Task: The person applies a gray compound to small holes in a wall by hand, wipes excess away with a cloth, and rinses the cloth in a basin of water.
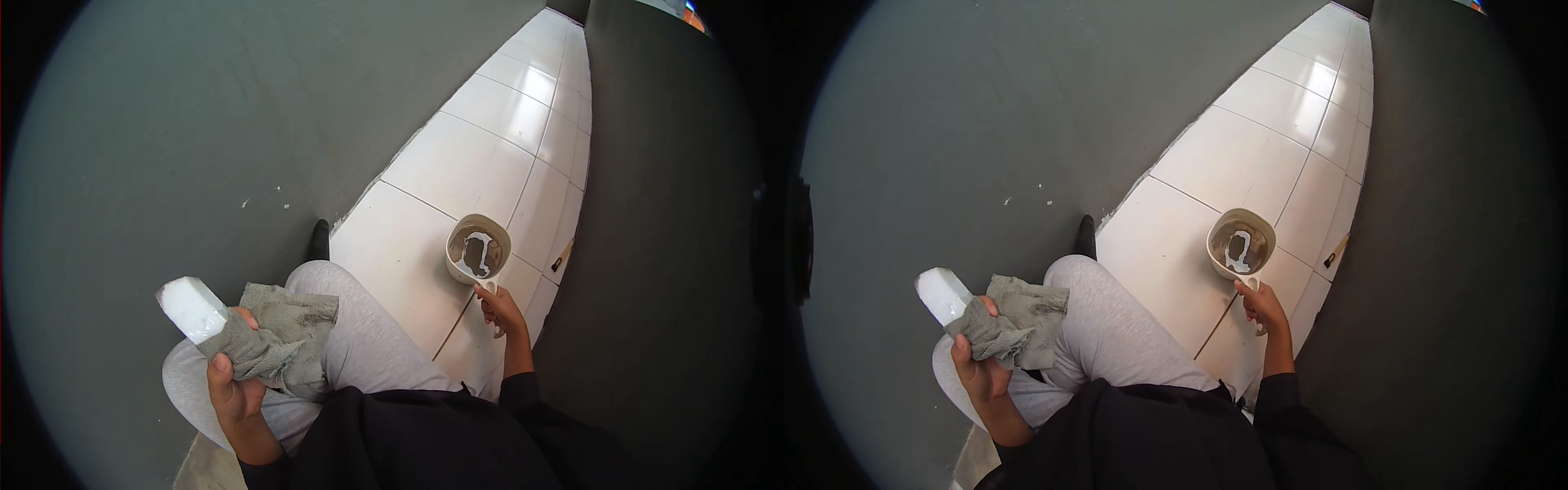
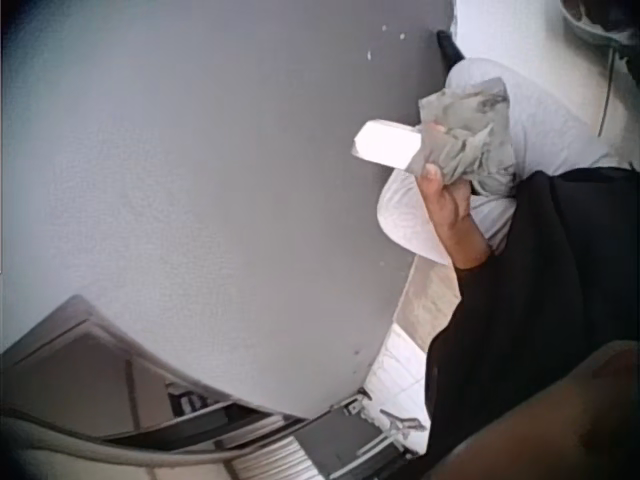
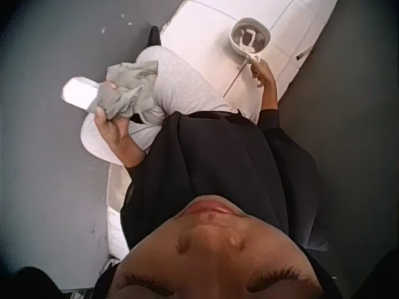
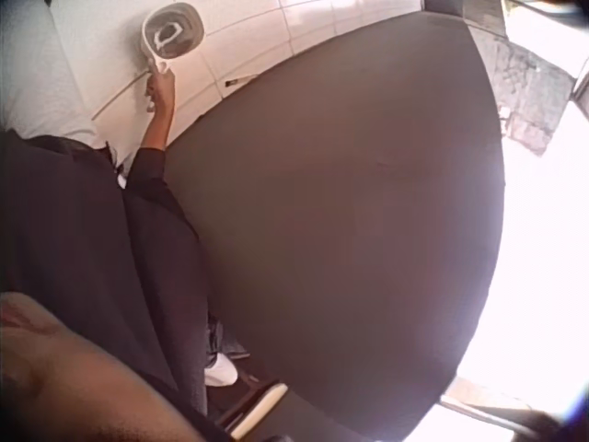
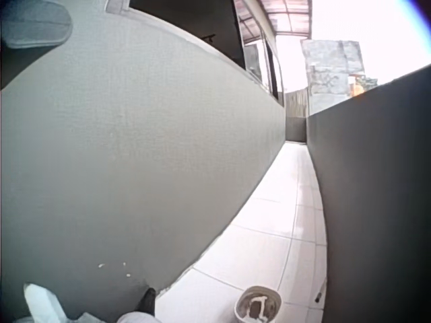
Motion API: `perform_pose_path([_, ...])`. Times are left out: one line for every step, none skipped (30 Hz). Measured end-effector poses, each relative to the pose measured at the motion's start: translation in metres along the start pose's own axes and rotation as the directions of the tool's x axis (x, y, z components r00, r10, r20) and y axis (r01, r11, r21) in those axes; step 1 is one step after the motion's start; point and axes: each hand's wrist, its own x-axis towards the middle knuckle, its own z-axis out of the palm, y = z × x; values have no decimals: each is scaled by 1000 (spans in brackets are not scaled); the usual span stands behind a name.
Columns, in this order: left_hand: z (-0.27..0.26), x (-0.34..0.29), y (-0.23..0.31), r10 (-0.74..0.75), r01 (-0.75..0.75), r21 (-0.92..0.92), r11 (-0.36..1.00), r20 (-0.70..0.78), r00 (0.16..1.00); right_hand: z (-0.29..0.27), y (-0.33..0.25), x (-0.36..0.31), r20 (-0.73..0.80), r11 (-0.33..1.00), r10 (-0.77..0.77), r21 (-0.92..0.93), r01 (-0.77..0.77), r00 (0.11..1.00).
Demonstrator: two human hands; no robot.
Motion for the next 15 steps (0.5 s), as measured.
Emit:
perform_pose_path([0,5,-1,-11,11,1,1000,4,1000,0,-2,0,-5,1000,9,5,-9,1000])
perform_pose_path([-2,11,-2,-19,19,8,1000,5,1000,1,-3,0,30,1000,17,-16,-17,999])
perform_pose_path([-3,16,-3,-23,23,16,1000,7,1000,1,-5,0,67,999,23,-37,-21,997])
perform_pose_path([-5,20,-4,-31,31,18,999,8,999,0,-7,1,65,999,29,-33,-27,997])
perform_pose_path([-7,23,-6,-45,44,19,999,10,999,-2,-8,2,78,996,61,-74,-56,995])
perform_pose_path([-9,27,-8,-54,54,20,998,14,998,-3,-11,3,90,990,90,-115,-79,992])
perform_pose_path([-12,31,-10,-58,58,20,998,16,998,-4,-12,4,88,990,93,-113,-82,992])
perform_pose_path([-16,35,-12,-63,63,16,998,-23,998,-4,-13,6,105,988,94,-135,-80,990])
perform_pose_path([-22,41,-15,-69,70,3,998,-62,996,-4,-16,8,116,983,99,-163,-79,988])
perform_pose_path([-31,48,-19,-77,77,-6,997,-62,995,-3,-19,10,107,982,105,-167,-86,989])
perform_pose_path([-43,54,-22,-78,76,-26,997,-71,994,-2,-22,13,86,971,130,-211,-109,988])
perform_pose_path([-50,59,-26,-73,70,-43,997,-82,994,-1,-23,18,71,959,149,-253,-127,986])
perform_pose_path([-54,63,-29,-74,71,-48,996,-85,994,-1,-24,21,68,957,152,-258,-129,986])
perform_pose_path([-58,67,-31,-40,37,-31,999,-108,993,0,-25,23,31,946,132,-301,-117,991])
perform_pose_path([-63,71,-35,-7,5,-17,1000,-131,991,0,-27,24,-9,931,113,-348,-109,994])
